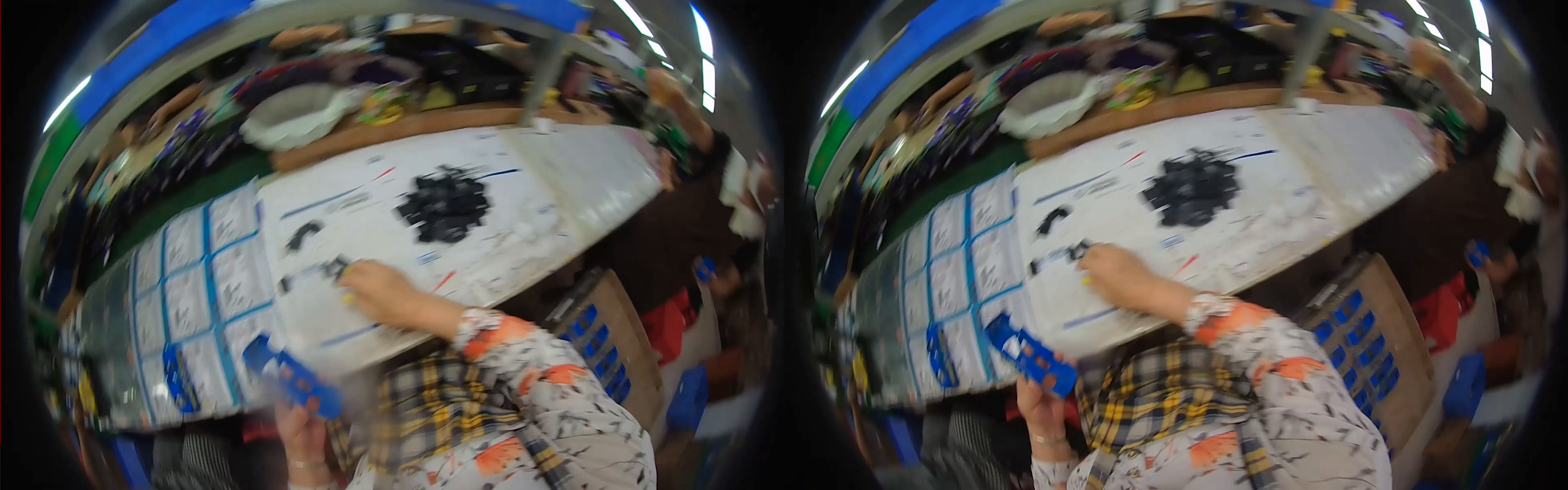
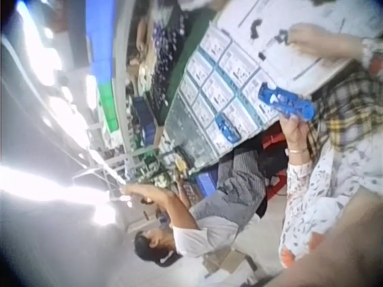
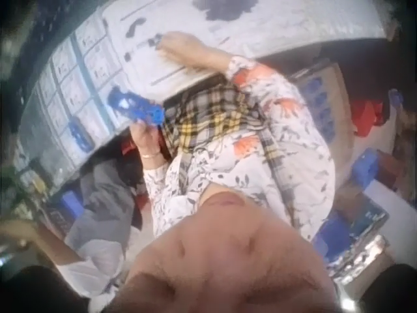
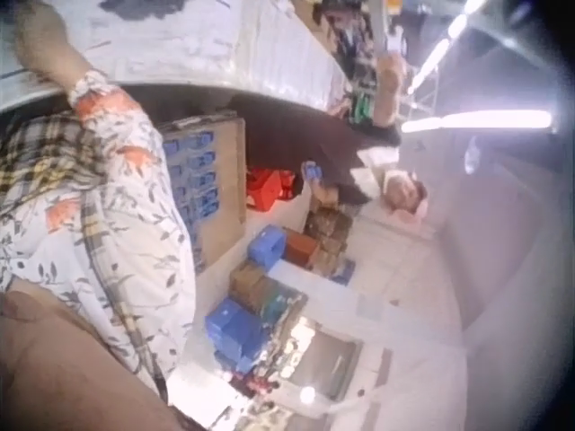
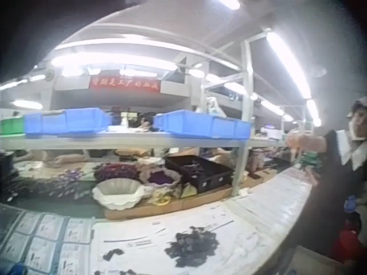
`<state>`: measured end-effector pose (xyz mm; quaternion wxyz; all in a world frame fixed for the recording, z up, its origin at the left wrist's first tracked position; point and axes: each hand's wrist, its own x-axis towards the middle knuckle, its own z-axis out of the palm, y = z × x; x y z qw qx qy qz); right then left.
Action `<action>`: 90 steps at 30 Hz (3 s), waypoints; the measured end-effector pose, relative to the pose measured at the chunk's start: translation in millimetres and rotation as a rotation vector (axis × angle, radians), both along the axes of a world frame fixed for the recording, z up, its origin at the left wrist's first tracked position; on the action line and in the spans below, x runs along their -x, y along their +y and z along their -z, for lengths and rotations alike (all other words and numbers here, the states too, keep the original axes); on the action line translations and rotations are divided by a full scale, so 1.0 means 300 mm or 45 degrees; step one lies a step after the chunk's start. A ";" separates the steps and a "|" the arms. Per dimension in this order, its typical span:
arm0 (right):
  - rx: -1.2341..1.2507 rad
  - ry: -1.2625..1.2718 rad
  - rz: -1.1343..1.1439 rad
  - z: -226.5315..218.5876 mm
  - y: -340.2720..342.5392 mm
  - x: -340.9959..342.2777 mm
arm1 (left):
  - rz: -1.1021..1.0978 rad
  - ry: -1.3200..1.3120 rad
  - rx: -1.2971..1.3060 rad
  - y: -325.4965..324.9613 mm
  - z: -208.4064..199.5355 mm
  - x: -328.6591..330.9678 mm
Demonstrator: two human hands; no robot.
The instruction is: The person assembles toy cars by inserting black plastic components into car bodies by hand and placing the assembled cars onto the table.
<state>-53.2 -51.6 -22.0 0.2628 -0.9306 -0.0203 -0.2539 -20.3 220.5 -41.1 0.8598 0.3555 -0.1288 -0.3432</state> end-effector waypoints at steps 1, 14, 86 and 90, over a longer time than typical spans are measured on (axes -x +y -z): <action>0.036 -0.007 0.032 0.031 -0.009 -0.029 | 0.002 -0.023 -0.060 -0.024 -0.038 0.016; -0.145 0.219 0.315 0.016 0.011 -0.045 | -0.035 -0.103 -0.087 -0.010 -0.010 -0.033; -1.075 -0.039 -0.488 -0.230 0.201 0.273 | 0.011 -1.263 0.029 -0.154 -0.195 0.036; -0.941 -0.117 -0.496 -0.229 0.228 0.272 | -0.076 -1.407 -0.044 -0.143 -0.176 0.044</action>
